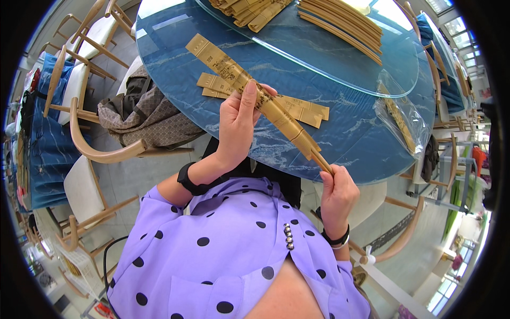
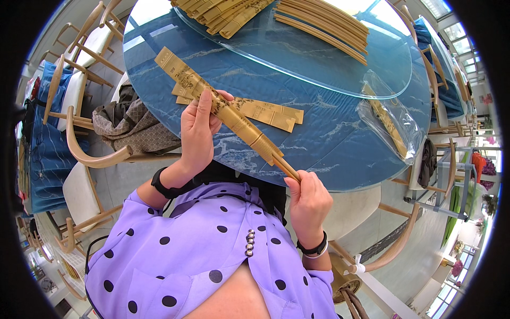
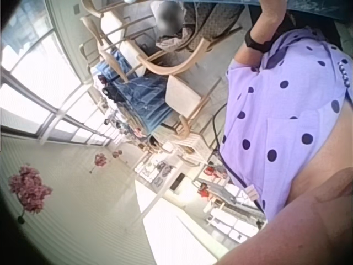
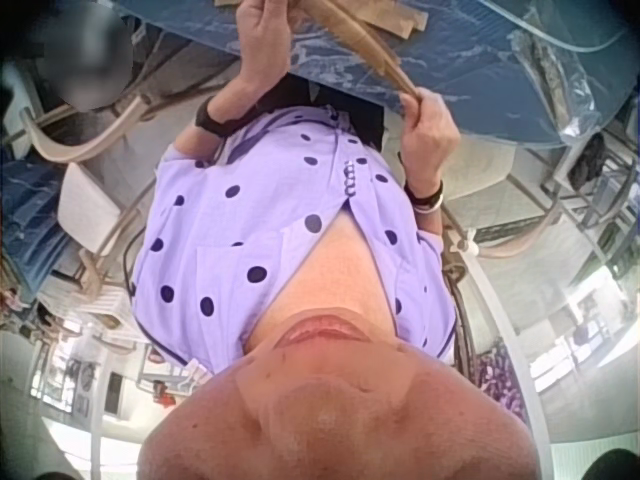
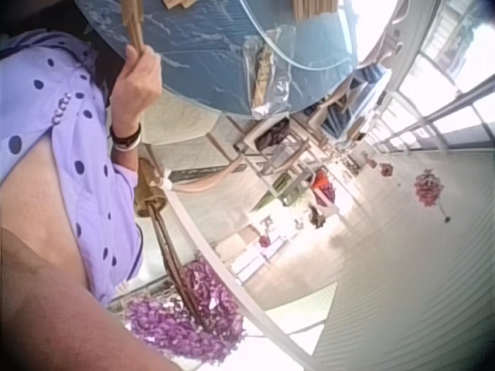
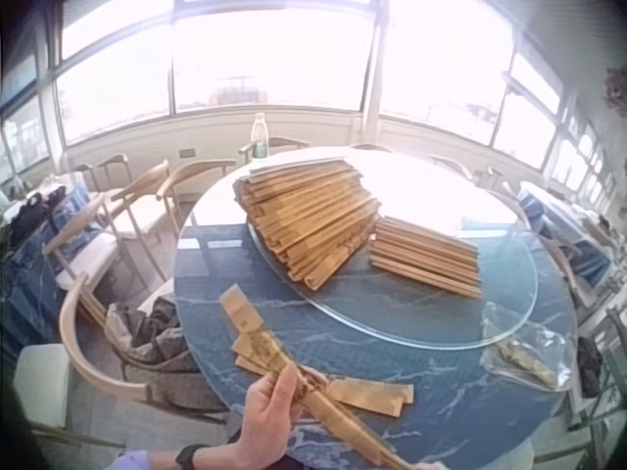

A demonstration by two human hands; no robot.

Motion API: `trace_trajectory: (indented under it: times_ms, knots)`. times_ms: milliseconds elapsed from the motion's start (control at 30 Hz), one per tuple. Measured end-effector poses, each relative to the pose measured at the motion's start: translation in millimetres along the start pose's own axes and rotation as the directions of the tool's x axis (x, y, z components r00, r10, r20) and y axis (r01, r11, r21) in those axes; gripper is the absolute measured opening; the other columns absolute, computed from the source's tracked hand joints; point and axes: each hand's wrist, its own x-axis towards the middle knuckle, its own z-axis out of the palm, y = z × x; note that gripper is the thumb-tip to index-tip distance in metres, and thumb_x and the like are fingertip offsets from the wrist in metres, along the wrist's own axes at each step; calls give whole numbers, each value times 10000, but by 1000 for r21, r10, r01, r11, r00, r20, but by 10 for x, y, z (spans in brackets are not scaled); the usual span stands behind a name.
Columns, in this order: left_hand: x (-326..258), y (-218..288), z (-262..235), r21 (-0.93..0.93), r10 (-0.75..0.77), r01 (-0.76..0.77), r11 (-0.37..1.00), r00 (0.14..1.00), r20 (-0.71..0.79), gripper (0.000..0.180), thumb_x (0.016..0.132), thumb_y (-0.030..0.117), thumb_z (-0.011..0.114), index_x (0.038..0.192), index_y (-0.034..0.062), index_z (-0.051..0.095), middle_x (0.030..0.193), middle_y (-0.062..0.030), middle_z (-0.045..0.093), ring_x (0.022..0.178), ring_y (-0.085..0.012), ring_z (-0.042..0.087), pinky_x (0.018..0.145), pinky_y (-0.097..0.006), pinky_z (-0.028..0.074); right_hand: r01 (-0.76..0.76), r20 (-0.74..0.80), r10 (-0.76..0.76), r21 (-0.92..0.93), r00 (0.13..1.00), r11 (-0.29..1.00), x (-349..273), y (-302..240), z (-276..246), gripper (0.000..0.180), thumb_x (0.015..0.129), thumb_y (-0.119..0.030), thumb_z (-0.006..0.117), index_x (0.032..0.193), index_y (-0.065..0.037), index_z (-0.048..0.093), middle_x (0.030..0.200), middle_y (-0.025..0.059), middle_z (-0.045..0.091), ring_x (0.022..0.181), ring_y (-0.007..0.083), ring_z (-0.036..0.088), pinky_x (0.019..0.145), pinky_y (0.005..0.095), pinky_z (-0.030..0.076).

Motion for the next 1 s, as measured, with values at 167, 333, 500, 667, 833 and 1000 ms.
trace_trajectory:
  times_ms: [167, 333, 500, 667, 833, 1000]
  knots:
    - [-114, -36, 62, 79, -24, 25, 997, 1000, -15, 381, 1115, 317, 458, 1023, 25, 685, 645, 98, 381, 539, 5, 209, 488, -216, 179, 2, 17, -2, 1, 1000, 1000, 10, -21, -1, 200, 960, -218, 698, 957, -43, 602, 750, 85, 560, 620, 271, 568, 542, 369, 444]
    - [-115, -55, 66, 44, -56, 59, 997, 996, -74, 367, 1112, 308, 470, 1021, 22, 680, 629, 113, 284, 546, -3, 198, 496, -227, 157, -54, 57, 44, 182, 997, 982, 83, -57, -5, 233, 948, -215, 721, 1034, -21, 625, 812, 93, 635, 631, 265, 607, 572, 338, 475]
    - [-45, -11, -35, 34, 10, -5, 999, 989, -150, 396, 1108, 323, 479, 1005, 6, 692, 622, 102, 312, 537, -6, 202, 481, -232, 150, -206, 12, 263, 658, 965, 724, 3, 103, 17, 573, 1070, -442, 463, 1415, 14, 501, 996, 80, 589, 782, 139, 559, 684, 267, 463]
    - [-99, -85, 61, 42, -28, 33, 999, 991, -128, 387, 1104, 323, 491, 1023, 4, 693, 626, 99, 337, 540, -7, 222, 485, -228, 156, -231, 75, 291, 802, 954, 550, 23, 50, 151, 872, 1024, -695, 257, 1504, 25, 360, 1056, 72, 510, 886, 122, 497, 805, 278, 440]
    - [-227, -63, 140, 89, -49, 61, 994, 990, -133, 384, 1106, 315, 486, 1036, -2, 692, 630, 88, 371, 549, -5, 250, 489, -219, 167, -218, 2, 339, 771, 941, 599, 45, 53, 163, 982, 966, -791, 186, 1497, 19, 346, 1092, 78, 490, 924, 149, 510, 870, 310, 439]
    - [-227, -91, 109, 90, 7, 0, 996, 997, -76, 385, 1107, 315, 485, 1051, -5, 692, 637, 84, 392, 553, -5, 259, 493, -213, 176, -168, -17, 310, 810, 951, 561, 97, 81, 146, 844, 1029, -687, 269, 1466, 27, 380, 1048, 76, 522, 905, 128, 513, 812, 289, 443]
